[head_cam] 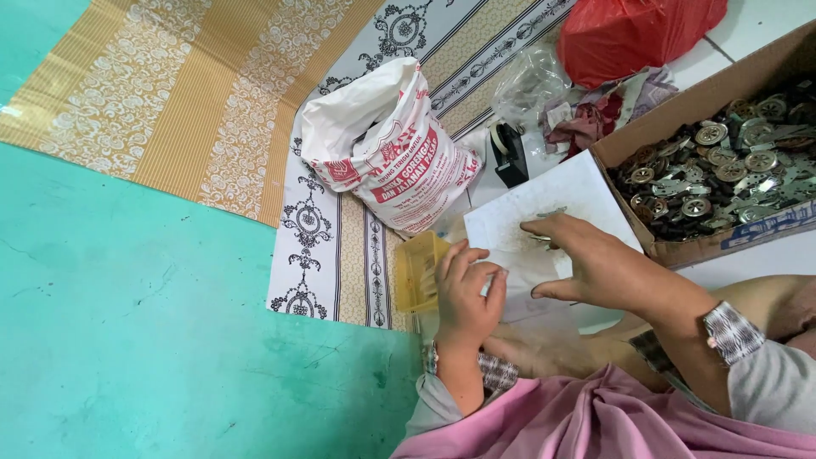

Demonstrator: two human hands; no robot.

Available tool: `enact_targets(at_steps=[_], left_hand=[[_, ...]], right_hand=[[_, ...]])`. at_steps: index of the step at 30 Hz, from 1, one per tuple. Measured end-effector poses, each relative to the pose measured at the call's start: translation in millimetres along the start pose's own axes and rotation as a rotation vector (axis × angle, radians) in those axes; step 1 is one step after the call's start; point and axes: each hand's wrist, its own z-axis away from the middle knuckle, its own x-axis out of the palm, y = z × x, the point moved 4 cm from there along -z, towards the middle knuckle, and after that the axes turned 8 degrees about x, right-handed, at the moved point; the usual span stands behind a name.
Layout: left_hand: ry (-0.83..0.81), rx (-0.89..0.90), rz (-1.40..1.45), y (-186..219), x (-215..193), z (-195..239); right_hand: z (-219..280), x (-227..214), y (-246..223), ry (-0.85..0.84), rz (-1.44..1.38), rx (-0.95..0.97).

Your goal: The person sits on the floor and sorts small metal parts from a cardboard box onto a white board. They then pick up a small plastic bag and place the sorted metal parts into it.

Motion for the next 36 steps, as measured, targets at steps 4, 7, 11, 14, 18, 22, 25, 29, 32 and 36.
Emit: enact_targets(at_steps=[4,7,11,14,18,22,25,29,32,36], left_hand=[[0.098,-0.105,0.015,-27.2,-6.6,4.0],[0.123,-0.218,0.081,-42.7,-10.9,13.3],[0.106,-0.38,0.195,-49.1,-12.9,28.4],[0.003,-0.482,0.191,-42.4,-11.4,33.5],[-0.022,-0.544,0.264,-64.1,22.9,78.1],[-0.021,-0.504,0.285,-61.9,32.8,80.5],[0.041,-0.45,0.289,-56.3,28.6,68.1],[0.092,-0.356,0.295,-58.3,38.8,70.6],[0.064,-0.343,0.295,-52.2,50.1,80.2],[-0.01,-0.338,0.31,-50.9,60.9,93.1]], right_hand=[[-5.5,21.0,17.5,-0.284,0.028,0.292],[-6.6,65.3,70.5,-0.44,0.07,0.366],[-8.9,99.1,118.9,-0.499,0.034,0.468],[-6.6,98.9,117.9,-0.555,0.186,0.5],[-5.9,96.8,134.3,-0.608,0.36,0.494],[-5.4,92.4,150.7,-0.598,0.416,0.574],[-8.9,86.9,159.2,-0.492,0.366,0.598],[-21.9,89.8,192.8,-0.141,0.411,0.462],[-21.8,88.0,201.5,0.016,0.631,0.359],[-26.9,104.3,211.7,0.126,0.762,0.281]])
